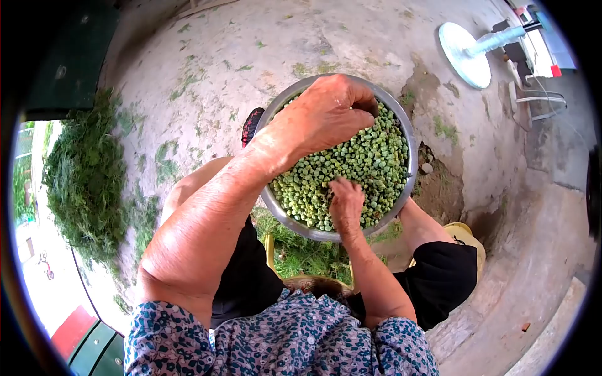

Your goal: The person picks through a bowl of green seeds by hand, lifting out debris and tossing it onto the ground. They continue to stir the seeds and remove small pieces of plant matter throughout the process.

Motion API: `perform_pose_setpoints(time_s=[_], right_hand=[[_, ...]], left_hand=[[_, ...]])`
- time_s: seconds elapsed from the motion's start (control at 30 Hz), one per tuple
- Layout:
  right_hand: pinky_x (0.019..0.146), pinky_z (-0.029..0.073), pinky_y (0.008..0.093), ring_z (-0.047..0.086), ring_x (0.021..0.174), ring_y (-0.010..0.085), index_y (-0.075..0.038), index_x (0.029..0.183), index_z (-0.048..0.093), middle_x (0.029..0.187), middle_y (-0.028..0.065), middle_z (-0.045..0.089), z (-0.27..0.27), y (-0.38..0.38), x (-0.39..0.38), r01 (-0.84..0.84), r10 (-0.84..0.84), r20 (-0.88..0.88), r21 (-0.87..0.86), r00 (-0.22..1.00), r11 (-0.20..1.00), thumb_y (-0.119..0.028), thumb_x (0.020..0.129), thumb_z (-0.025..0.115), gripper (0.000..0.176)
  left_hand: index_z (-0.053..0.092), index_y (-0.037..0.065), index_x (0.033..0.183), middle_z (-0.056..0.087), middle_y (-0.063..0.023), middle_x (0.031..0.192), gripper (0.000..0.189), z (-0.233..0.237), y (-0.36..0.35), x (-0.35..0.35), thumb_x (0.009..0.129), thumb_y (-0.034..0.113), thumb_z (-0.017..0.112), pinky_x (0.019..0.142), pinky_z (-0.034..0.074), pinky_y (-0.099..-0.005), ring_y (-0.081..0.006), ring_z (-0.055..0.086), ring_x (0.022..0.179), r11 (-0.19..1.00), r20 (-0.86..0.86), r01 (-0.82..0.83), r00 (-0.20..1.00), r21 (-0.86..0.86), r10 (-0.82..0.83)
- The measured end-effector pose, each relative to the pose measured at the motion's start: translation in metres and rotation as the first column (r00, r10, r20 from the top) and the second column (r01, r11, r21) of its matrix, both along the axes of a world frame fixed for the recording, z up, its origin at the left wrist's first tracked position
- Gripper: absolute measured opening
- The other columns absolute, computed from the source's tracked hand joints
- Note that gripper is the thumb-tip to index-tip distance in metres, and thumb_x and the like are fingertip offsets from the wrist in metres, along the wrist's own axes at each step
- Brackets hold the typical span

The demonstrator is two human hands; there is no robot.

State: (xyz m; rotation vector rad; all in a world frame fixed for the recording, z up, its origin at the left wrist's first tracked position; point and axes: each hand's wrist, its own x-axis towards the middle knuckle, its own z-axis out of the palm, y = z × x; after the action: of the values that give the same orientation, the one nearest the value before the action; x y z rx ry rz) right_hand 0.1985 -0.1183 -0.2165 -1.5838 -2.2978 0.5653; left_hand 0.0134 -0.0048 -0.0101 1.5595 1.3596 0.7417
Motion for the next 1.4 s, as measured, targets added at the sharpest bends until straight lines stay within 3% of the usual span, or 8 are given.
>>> perform_pose_setpoints(time_s=[0.1,0.23,0.53,0.67,0.83,0.93,1.23,1.4], right_hand=[[0.069,0.042,0.0403,0.052,0.086,0.0309,-0.008,0.098,0.062,0.103,0.0116,0.056,0.000,0.028,-0.003,0.141,-0.142,-0.033,-0.038,0.989,0.989,0.009,0.067,0.048,0.039],[0.070,0.043,0.0399,0.051,0.086,0.0337,-0.009,0.104,0.061,0.097,0.0128,0.053,-0.013,0.051,-0.010,-0.022,0.026,-0.076,0.049,0.997,0.999,0.004,0.066,0.052,0.041],[0.075,0.038,0.0453,0.047,0.091,0.0305,-0.014,0.094,0.066,0.094,0.0093,0.049,0.006,0.027,0.005,-0.065,0.104,0.225,-0.174,0.969,0.983,0.001,0.065,0.056,0.033],[0.086,0.032,0.0525,0.045,0.094,0.0311,-0.016,0.093,0.067,0.099,0.0086,0.049,0.015,0.029,0.010,0.034,0.008,0.299,-0.135,0.954,0.990,-0.002,0.066,0.058,0.032],[0.066,0.048,0.0387,0.060,0.073,0.0329,-0.008,0.088,0.067,0.087,0.0146,0.062,-0.007,0.047,-0.014,0.400,-0.414,-0.040,-0.187,0.909,0.897,-0.020,0.074,0.066,0.019],[0.068,0.047,0.0401,0.060,0.076,0.0332,-0.007,0.087,0.067,0.089,0.0149,0.063,-0.018,0.056,-0.028,0.495,-0.532,-0.032,-0.322,0.846,0.807,-0.021,0.074,0.065,0.019],[0.067,0.048,0.0418,0.060,0.081,0.0332,-0.005,0.088,0.063,0.090,0.0149,0.062,-0.044,0.060,-0.047,0.666,-0.661,0.113,-0.244,0.741,0.705,-0.030,0.070,0.070,0.032],[0.064,0.047,0.0409,0.060,0.077,0.0327,-0.008,0.084,0.064,0.085,0.0125,0.062,-0.080,0.057,-0.029,0.501,-0.489,0.116,-0.134,0.865,0.855,-0.024,0.072,0.067,0.020]], left_hand=[[0.063,0.000,0.094,0.065,-0.0107,0.081,0.023,0.000,0.000,-0.001,0.076,0.014,0.056,0.066,0.047,-0.0292,-0.0162,0.060,0.073,1.000,-0.016,0.015,1.000,0.023,-0.014],[0.063,0.000,0.093,0.065,-0.0120,0.083,0.023,-0.003,0.001,0.000,0.076,0.014,0.057,0.067,0.047,-0.0302,-0.0176,0.060,0.075,1.000,0.020,-0.003,1.000,0.021,0.002],[0.063,0.000,0.094,0.064,-0.0143,0.084,0.024,-0.001,0.001,0.001,0.076,0.013,0.057,0.068,0.048,-0.0323,-0.0214,0.061,0.076,1.000,0.005,0.004,1.000,0.022,-0.004],[0.063,0.000,0.094,0.064,-0.0149,0.084,0.024,0.001,-0.001,-0.001,0.075,0.014,0.057,0.068,0.049,-0.0331,-0.0230,0.062,0.076,0.999,0.010,-0.019,1.000,0.039,0.018],[0.063,0.000,0.092,0.064,-0.0157,0.083,0.024,-0.001,-0.001,0.000,0.075,0.015,0.056,0.069,0.049,-0.0340,-0.0249,0.062,0.076,0.999,0.001,-0.025,1.000,0.046,0.025],[0.063,0.000,0.092,0.064,-0.0161,0.083,0.024,0.000,-0.001,-0.001,0.075,0.015,0.056,0.070,0.049,-0.0344,-0.0256,0.062,0.076,0.999,0.019,-0.032,0.999,0.031,0.032],[0.063,-0.001,0.090,0.064,-0.0167,0.081,0.023,-0.001,-0.001,-0.001,0.074,0.015,0.057,0.068,0.049,-0.0352,-0.0277,0.062,0.074,0.995,-0.021,-0.038,0.999,0.096,0.040],[0.063,0.000,0.090,0.064,-0.0164,0.081,0.022,-0.002,-0.001,-0.001,0.074,0.014,0.056,0.068,0.049,-0.0365,-0.0284,0.062,0.074,0.993,-0.068,-0.030,0.997,0.117,0.038]])
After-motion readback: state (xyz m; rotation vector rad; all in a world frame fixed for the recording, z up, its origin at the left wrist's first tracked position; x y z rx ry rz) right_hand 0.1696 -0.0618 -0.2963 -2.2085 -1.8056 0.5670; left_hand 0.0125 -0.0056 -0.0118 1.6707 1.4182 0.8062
